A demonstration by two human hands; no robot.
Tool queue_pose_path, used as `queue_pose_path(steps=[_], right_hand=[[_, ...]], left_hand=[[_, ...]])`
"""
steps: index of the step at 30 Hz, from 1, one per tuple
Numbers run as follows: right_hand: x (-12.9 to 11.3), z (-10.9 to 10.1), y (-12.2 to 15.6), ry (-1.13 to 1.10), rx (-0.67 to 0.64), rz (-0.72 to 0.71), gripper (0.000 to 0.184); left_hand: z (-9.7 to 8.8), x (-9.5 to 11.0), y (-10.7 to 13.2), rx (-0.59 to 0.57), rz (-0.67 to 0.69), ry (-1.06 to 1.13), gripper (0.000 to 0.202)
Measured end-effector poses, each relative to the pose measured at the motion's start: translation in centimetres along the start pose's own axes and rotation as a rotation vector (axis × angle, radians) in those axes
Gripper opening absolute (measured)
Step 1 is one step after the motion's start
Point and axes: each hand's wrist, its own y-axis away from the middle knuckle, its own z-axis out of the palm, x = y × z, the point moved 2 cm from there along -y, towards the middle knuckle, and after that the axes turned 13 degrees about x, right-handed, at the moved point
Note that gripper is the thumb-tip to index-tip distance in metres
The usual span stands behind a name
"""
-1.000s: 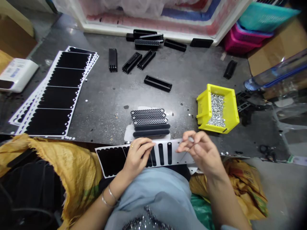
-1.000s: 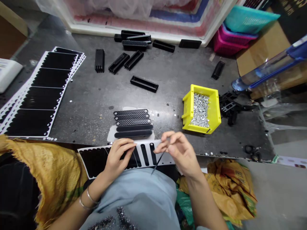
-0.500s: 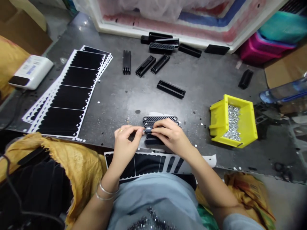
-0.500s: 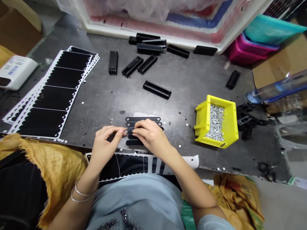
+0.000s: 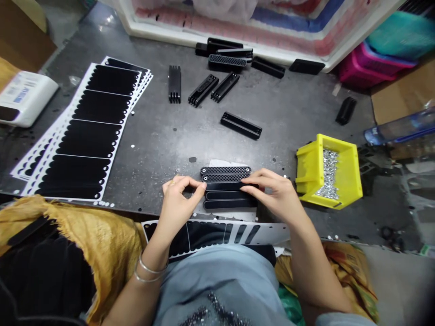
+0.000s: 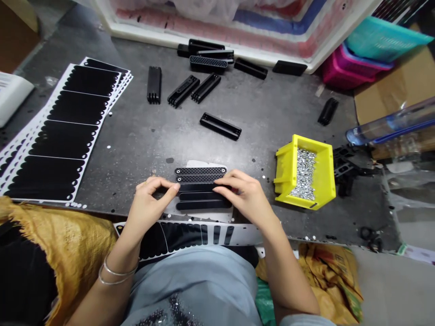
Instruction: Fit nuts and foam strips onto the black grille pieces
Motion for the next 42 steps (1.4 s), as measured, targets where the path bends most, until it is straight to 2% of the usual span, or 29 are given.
queue_pose_path(steps=[3,8,11,13,14,16,18,21,23,25,27,28,30,32,33,35,38,40,42], right_hand=[[1.0,-1.0,0.7,-0.057,0.076,0.073,0.011],[1.4,-0.3,0.9,-0.047,0.089,-0.023,0.013],[0.6,-0.7,1.9,0.107,0.187,-0.155,0.02],[-0.7,-1.1,3.6,0.205,0.249,-0.201,0.027],[-1.5,-1.0,4.6,0.21,0.227,-0.198,0.03],[-3.0,0.0,6.8,0.17,0.093,-0.173,0.031],[-4.0,1.8,8.8,0.181,-0.026,-0.171,0.029],[-3.7,4.5,10.5,0.233,-0.018,-0.256,0.029],[-2.8,5.1,11.1,0.143,0.017,-0.296,0.028],[-1.7,4.1,11.3,-0.058,0.005,-0.235,0.023],[-0.8,2.0,11.3,-0.3,-0.048,-0.049,0.01],[-0.5,0.7,11.2,-0.425,-0.046,0.065,0.01],[-0.2,-1.9,10.4,-0.64,0.037,0.262,0.02],[-0.4,-3.6,8.9,-0.727,0.161,0.318,0.021],[-0.7,-3.9,7.9,-0.678,0.191,0.302,0.02],[-1.6,-3.0,5.5,-0.425,0.193,0.19,0.023],[-2.5,0.5,1.9,-0.068,0.144,-0.047,0.036],[-2.6,3.1,0.0,0.009,0.083,-0.18,0.034],[-2.3,4.9,-1.2,0.026,0.031,-0.265,0.022]], left_hand=[[0.0,-0.1,0.0,0.004,0.003,0.018,0.015],[0.1,-0.3,-0.4,-0.015,0.007,0.019,0.015],[-0.1,-0.2,-0.2,0.004,0.032,-0.01,0.017],[-0.4,0.2,0.6,0.083,0.098,-0.032,0.017],[-0.5,0.5,1.3,0.132,0.142,-0.026,0.016],[-0.6,1.0,3.2,0.205,0.234,0.023,0.013],[-0.3,1.2,5.4,0.194,0.316,0.096,0.009],[0.5,0.5,8.0,0.118,0.423,0.139,0.01],[1.1,-0.3,8.9,0.094,0.485,0.118,0.012],[1.7,-1.2,9.3,0.093,0.562,0.09,0.012],[2.3,-1.7,9.4,0.067,0.659,0.068,0.016],[2.6,-1.7,9.5,0.047,0.707,0.057,0.019],[3.1,-1.5,9.8,0.004,0.788,0.029,0.025],[3.1,-0.7,9.8,0.001,0.827,0.02,0.026],[2.8,-0.2,9.6,0.019,0.826,0.03,0.026],[1.6,0.8,8.4,0.104,0.76,0.044,0.022],[-0.4,1.4,4.8,0.281,0.478,-0.068,0.008],[-1.2,1.0,2.2,0.276,0.305,-0.159,0.007],[-1.3,0.4,0.2,0.21,0.212,-0.177,0.012]])
